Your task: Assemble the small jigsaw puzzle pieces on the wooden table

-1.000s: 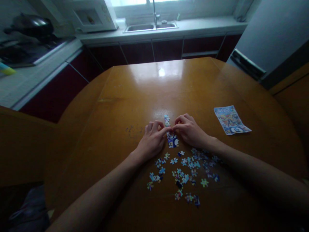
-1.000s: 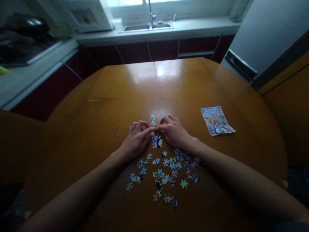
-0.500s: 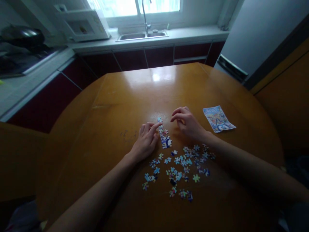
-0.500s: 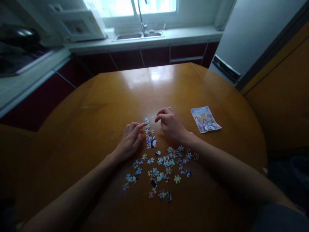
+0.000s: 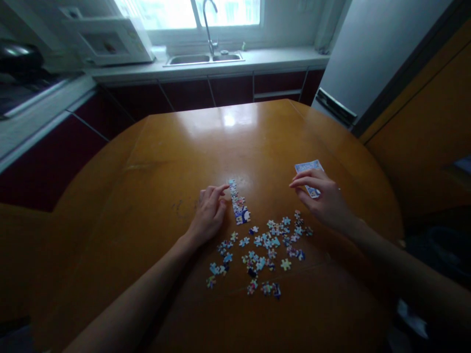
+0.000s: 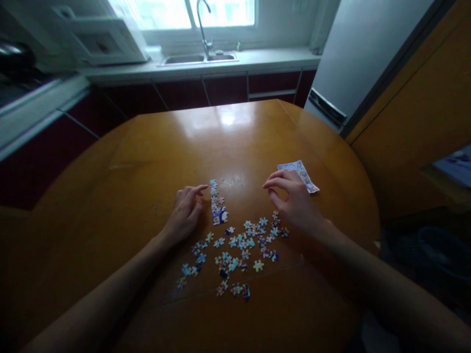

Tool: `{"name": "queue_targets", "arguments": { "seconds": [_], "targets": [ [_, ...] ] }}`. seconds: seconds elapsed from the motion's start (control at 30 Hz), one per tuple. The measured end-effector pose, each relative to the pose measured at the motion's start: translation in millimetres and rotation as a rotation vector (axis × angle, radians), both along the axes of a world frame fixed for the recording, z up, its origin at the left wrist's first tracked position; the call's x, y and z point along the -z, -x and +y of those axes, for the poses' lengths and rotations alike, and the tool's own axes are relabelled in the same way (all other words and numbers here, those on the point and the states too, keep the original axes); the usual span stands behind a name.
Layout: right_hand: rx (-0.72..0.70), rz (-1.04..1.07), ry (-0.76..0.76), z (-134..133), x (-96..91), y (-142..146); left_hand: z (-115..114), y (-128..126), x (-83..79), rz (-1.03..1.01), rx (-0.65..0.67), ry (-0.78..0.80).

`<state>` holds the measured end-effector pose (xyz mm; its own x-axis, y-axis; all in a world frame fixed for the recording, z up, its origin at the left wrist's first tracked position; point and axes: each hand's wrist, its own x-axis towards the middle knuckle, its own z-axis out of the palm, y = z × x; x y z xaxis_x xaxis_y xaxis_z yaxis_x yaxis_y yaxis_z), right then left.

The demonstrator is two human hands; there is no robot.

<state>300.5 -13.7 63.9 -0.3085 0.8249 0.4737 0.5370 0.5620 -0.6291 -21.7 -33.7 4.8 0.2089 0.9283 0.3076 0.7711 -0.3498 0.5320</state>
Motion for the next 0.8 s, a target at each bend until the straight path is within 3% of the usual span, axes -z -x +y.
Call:
{"name": "queue_targets", "arguments": {
  "seconds": [0.17,0.3,0.53,0.8],
  "targets": [
    [-0.095,-0.101,0.102,-44,13.6,-16,1,-1,0.4,0.008,-0.003,-0.006],
    [-0.092,-0.136,0.155,-65,22.1,-20,0,-1,0.9,0.005,-0.001,-0.006],
    [-0.114,-0.154,0.125,-74,29.2,-12,0,-1,2.3,-0.006,0.005,-0.011],
    [-0.316,-0.239,0.149,-86,32.0,14,0,-2,2.8,-0.007,0.007,-0.014]
  ]
}}
